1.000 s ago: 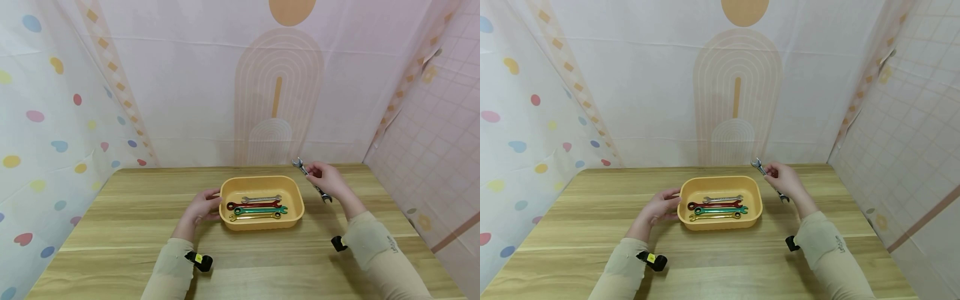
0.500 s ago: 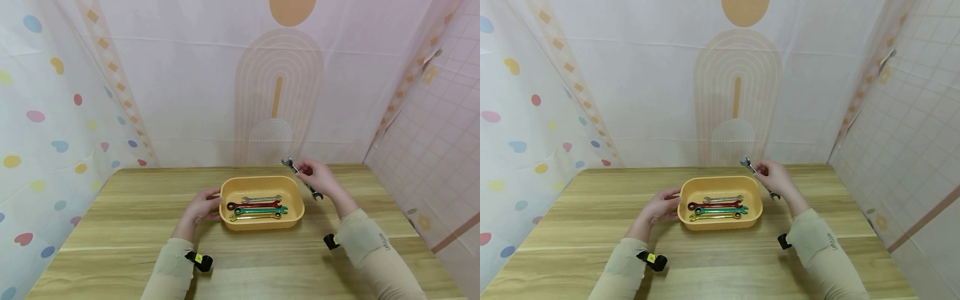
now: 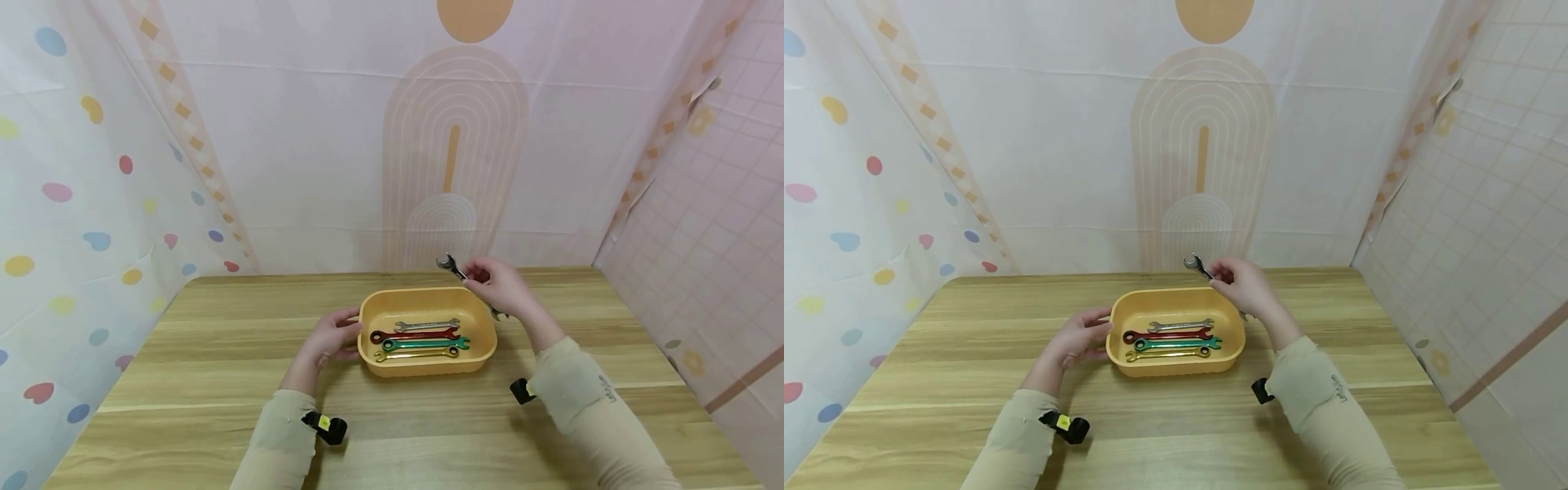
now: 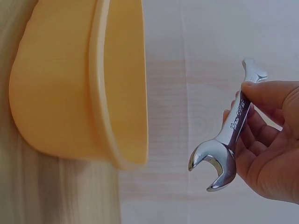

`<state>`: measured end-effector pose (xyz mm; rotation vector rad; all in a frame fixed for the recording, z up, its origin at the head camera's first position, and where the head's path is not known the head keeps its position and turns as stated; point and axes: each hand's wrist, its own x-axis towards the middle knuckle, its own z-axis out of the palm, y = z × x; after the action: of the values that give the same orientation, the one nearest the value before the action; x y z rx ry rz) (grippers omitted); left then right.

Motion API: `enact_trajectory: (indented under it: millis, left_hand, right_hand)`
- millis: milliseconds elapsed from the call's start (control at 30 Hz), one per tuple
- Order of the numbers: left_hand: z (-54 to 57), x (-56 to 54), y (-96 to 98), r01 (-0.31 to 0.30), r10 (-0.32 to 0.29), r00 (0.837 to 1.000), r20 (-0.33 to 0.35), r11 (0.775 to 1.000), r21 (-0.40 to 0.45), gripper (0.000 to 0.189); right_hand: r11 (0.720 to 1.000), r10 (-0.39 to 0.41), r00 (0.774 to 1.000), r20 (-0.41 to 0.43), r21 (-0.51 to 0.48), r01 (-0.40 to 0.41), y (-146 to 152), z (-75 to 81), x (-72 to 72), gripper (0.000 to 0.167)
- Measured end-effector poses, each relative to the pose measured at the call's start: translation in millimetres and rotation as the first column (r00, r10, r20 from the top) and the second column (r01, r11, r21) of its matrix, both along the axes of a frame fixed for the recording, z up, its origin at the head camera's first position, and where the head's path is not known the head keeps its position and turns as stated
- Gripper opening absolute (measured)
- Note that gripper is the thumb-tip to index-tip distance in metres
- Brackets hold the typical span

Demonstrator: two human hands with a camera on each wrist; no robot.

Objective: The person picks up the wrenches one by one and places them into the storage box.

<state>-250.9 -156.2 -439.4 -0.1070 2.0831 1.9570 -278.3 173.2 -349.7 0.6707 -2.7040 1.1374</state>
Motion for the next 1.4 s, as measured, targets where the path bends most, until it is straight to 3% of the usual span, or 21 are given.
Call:
enact_trajectory:
  millis: [367,633,800,1167,1400]
  left_hand:
    - [0.2,1.2,0.1,0.008,-0.008,1.000,0.004,1.000,0.004,0.050]
    - [-1.1,0.5,0.0,-0.001,0.001,1.000,0.010,1.000,0.006,0.049]
    - [0.4,1.8,-1.2,0.008,-0.009,1.000,0.009,1.000,0.017,0.050]
    - [1.7,2.3,-1.1,0.012,-0.012,1.000,0.003,1.000,0.019,0.050]
    - [-0.4,0.0,-1.1,-0.003,0.003,1.000,0.008,1.000,0.002,0.048]
  right_hand:
    - [0.999,0.034,0.999,0.011,0.005,-0.034,-15,0.1,0.8,0.011]
    - [0.995,0.090,0.994,-0.057,0.037,-0.088,-26,-8.6,-0.6,0.008]
    - [0.989,0.118,0.987,-0.108,0.102,-0.108,-33,-13.1,0.9,0.007]
    - [0.961,0.108,0.991,-0.077,0.264,-0.084,-46,-23.4,2.1,0.010]
    - [0.944,0.124,0.986,-0.107,0.318,-0.084,-53,-33.8,1.5,0.008]
